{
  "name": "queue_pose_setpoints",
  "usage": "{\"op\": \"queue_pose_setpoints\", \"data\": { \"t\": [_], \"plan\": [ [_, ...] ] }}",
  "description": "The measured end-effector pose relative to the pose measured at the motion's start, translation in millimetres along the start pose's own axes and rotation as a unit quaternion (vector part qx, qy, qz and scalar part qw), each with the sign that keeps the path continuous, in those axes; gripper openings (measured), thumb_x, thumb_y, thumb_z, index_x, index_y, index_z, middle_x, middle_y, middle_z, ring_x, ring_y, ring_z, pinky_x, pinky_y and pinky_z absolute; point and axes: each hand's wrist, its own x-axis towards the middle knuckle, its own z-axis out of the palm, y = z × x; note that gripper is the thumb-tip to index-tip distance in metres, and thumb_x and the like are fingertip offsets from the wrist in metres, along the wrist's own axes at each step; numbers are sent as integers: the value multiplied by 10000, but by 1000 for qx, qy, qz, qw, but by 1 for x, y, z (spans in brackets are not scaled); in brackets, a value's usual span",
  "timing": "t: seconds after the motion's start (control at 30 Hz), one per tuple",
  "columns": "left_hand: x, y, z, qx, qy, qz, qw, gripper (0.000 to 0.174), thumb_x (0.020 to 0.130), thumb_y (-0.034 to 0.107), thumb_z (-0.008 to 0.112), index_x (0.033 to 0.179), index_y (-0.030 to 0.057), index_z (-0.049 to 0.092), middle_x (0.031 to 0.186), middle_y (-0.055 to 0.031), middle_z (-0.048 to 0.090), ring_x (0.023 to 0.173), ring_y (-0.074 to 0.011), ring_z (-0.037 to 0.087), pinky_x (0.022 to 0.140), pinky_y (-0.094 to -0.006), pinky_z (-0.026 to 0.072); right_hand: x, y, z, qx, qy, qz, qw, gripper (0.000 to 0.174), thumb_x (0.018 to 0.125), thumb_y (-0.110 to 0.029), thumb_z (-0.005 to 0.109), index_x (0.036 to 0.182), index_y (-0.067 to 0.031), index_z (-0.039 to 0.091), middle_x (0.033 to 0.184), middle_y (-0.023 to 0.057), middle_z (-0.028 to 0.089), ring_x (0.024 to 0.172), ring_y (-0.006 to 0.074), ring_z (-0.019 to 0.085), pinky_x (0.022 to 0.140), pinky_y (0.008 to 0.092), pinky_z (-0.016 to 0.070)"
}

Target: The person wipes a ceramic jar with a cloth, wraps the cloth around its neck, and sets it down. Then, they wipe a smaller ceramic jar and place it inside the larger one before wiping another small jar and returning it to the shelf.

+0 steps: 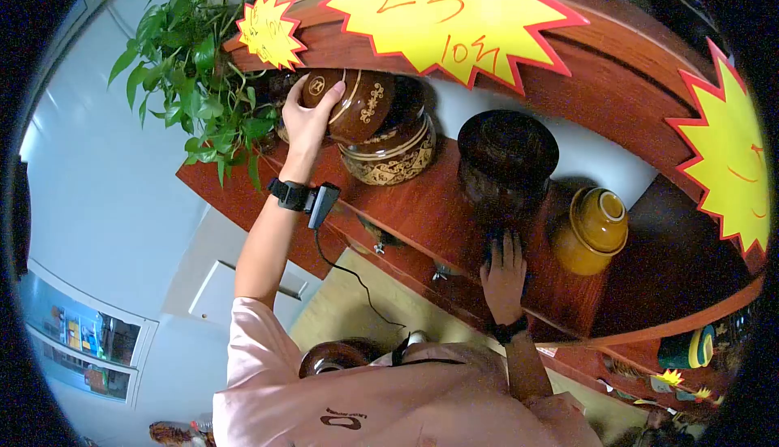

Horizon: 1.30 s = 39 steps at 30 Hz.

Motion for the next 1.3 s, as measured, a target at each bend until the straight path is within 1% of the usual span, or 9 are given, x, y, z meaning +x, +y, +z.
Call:
{"op": "queue_pose_setpoints", "data": {
  "t": [0.13, 0.17, 0.3, 0.33, 0.53, 0.8, 0.9, 1.17, 1.3],
  "plan": [
    [-19, 3, -7, -16, -16, 57, 998, 653, 708, 222, 822, 1199, -93, 528, 1078, -157, 644, 953, -187, 627, 865, -293, 492, 0, -1, -3, 2, -13, 4, 1000, 432, 814, -152, 581, 1209, 17, 536, 1433, 176, 358, 1314, 353, 343, 1014, 471, 358],
    [-25, 10, -11, -26, -33, 38, 998, 732, 645, 213, 860, 1216, -75, 505, 1102, -156, 633, 1002, -184, 615, 899, -310, 485, 0, -2, -5, 2, -15, 3, 1000, 432, 815, -151, 582, 1210, 18, 535, 1432, 176, 359, 1310, 354, 347, 1018, 467, 357],
    [-58, 36, -26, -11, -83, 88, 993, 790, 617, 187, 860, 1272, -40, 480, 1144, -134, 614, 1053, -188, 591, 944, -325, 460, 1, -2, -6, 11, -17, 3, 1000, 415, 833, -147, 575, 1211, 19, 535, 1425, 175, 365, 1296, 355, 363, 1031, 458, 351],
    [-69, 43, -29, 11, -94, 96, 991, 773, 633, 212, 818, 1295, -19, 493, 1215, -137, 586, 1125, -210, 557, 1014, -346, 401, 0, -2, -5, 14, -16, 4, 1000, 407, 841, -145, 571, 1211, 19, 536, 1422, 175, 368, 1293, 356, 366, 1033, 458, 350],
    [-111, 31, -34, 31, -173, 130, 976, 894, 545, 266, 878, 1280, -24, 462, 1313, -193, 499, 1215, -275, 498, 1039, -384, 382, -1, -2, -6, 32, 7, -5, 999, 342, 874, -132, 538, 1174, 33, 555, 1401, 183, 384, 1290, 361, 362, 1036, 469, 346],
    [-150, 0, -16, 9, -241, 18, 970, 840, 573, 206, 864, 1267, -48, 464, 1329, -164, 492, 1211, -242, 503, 1046, -363, 377, -1, -1, -3, 47, 12, 2, 999, 322, 838, -92, 554, 1132, 39, 548, 1379, 213, 389, 1269, 387, 370, 1024, 490, 341],
    [-156, -19, -5, 8, -257, -11, 966, 869, 560, 282, 882, 1253, -44, 471, 1272, -183, 528, 1178, -262, 533, 1007, -363, 419, 1, -2, -6, 55, 22, 4, 998, 316, 826, -72, 559, 1124, 31, 544, 1365, 220, 398, 1254, 395, 384, 1015, 488, 347],
    [-166, -50, 16, 81, -290, 24, 953, 884, 545, 342, 875, 1237, -47, 484, 1277, -216, 506, 1207, -339, 492, 1032, -409, 388, 2, -3, -3, 33, -2, 19, 999, 409, 813, -121, 575, 1188, 39, 536, 1401, 193, 376, 1301, 354, 347, 1019, 481, 348],
    [-170, -60, 23, 98, -293, 52, 950, 855, 549, 291, 876, 1231, -55, 494, 1261, -207, 533, 1186, -298, 525, 1022, -372, 408, 4, -8, -8, 38, 0, 28, 999, 374, 828, -121, 570, 1165, 41, 552, 1392, 190, 386, 1301, 348, 348, 1016, 477, 351]
  ]
}}
